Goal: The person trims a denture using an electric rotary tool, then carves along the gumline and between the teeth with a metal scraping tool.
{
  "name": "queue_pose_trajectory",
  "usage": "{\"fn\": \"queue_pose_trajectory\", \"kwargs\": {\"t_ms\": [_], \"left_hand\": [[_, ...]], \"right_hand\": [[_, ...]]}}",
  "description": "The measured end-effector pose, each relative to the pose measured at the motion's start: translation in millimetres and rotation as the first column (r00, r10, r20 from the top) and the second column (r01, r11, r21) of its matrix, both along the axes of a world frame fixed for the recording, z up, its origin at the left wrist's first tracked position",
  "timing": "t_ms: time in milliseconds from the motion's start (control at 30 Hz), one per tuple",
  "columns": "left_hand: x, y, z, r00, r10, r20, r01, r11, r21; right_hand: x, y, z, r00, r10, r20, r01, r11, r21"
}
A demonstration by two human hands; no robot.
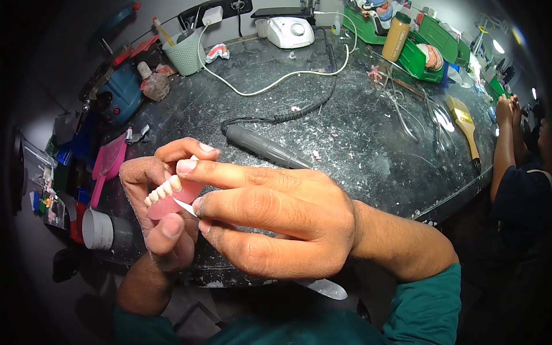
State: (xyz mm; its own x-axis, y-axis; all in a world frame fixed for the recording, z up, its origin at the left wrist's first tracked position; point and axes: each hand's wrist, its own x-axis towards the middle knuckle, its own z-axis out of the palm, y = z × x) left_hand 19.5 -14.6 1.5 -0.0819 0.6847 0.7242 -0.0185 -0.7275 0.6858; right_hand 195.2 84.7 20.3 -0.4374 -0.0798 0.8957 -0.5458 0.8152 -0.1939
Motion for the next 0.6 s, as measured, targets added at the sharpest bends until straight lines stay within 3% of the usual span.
{"fn": "queue_pose_trajectory", "kwargs": {"t_ms": [33,133,600], "left_hand": [[-2.6,0.2,0.0,0.995,0.023,-0.102,-0.023,1.0,0.006],[-1.1,3.2,-3.6,1.0,-0.023,-0.018,0.024,0.999,0.03],[4.5,1.8,2.5,0.999,0.044,-0.031,-0.044,0.999,0.011]], "right_hand": [[-0.8,-0.1,-0.6,1.0,0.001,-0.016,-0.001,1.0,0.001],[-1.3,-1.9,-0.6,1.0,0.003,-0.026,-0.003,1.0,-0.003],[4.1,-2.1,10.3,0.997,-0.032,0.064,0.032,0.999,-0.002]]}}
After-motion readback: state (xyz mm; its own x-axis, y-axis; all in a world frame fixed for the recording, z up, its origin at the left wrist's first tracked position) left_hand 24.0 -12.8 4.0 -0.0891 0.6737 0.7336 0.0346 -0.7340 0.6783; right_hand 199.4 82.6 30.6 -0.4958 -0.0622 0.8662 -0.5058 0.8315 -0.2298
